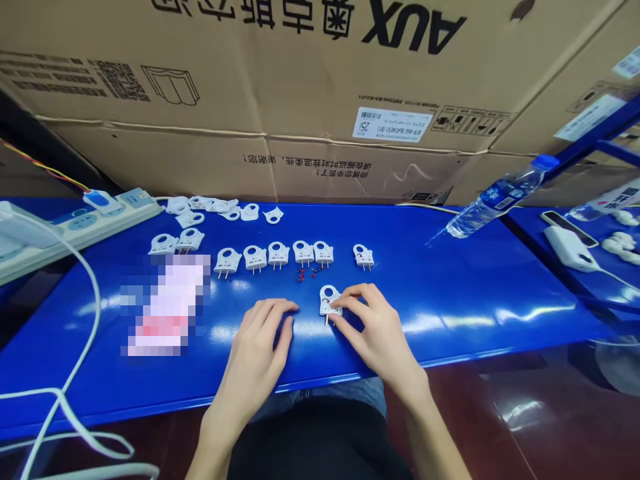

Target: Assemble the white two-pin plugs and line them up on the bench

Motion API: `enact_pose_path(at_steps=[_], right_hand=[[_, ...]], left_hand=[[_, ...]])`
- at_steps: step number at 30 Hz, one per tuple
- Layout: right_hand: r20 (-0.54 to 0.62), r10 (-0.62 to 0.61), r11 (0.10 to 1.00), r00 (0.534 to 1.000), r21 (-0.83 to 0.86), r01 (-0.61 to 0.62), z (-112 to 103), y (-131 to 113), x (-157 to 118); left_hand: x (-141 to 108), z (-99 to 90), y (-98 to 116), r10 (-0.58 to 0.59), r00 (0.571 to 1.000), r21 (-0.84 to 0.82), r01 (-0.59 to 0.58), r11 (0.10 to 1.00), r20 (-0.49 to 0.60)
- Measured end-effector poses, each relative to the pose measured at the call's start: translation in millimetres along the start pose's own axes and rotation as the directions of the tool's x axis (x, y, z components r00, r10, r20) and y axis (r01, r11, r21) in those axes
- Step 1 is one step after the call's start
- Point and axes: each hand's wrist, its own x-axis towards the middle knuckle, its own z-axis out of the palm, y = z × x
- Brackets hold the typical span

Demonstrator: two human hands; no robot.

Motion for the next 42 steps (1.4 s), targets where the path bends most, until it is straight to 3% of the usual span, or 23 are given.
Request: enact_pose_path(at_steps=[6, 12, 18, 24, 29, 33, 42], right_hand=[[-0.031, -0.091, 0.975, 0.995, -0.208, 0.083, -34.0, 22.7, 38.0], [0.094, -0.177, 0.875, 0.980, -0.440, 0.201, -35.1, 42.0, 78.0], [0.208, -0.101, 0.853, 0.973, -0.485, 0.192, -30.8, 52.4, 95.0], [0.340, -0.026, 0.844, 0.940, -0.496, 0.203, -38.5, 46.6, 106.0], [0.347, -0.089, 0.832, 0.933, -0.489, 0.261, -36.7, 33.7, 114.6], [0.400, -0.152, 0.832, 0.904, -0.441, 0.335, -23.3, 28.7, 115.4], [0.287, -0.219, 0.882, 0.932, -0.351, 0.315, -6.4, 40.5, 105.6]], left_hand=[[0.0, -1.2, 2.0, 0.027, 1.000, 0.008, -0.028, 1.000, 0.013], [-0.8, -2.6, 4.0, 0.012, 0.999, 0.016, -0.013, 1.000, 0.036], [-1.2, -0.4, 2.6, 0.045, 0.999, 0.073, -0.047, 0.996, 0.029], [1.6, -1.1, -1.8, 0.109, 0.993, 0.147, -0.116, 0.982, 0.053], [14.1, -13.3, -8.6, 0.190, 0.969, 0.173, -0.216, 0.961, 0.159], [19.2, -16.6, -14.4, 0.230, 0.960, 0.220, -0.262, 0.940, 0.159], [9.7, -7.2, -15.1, 0.168, 0.984, 0.183, -0.178, 0.967, 0.066]])
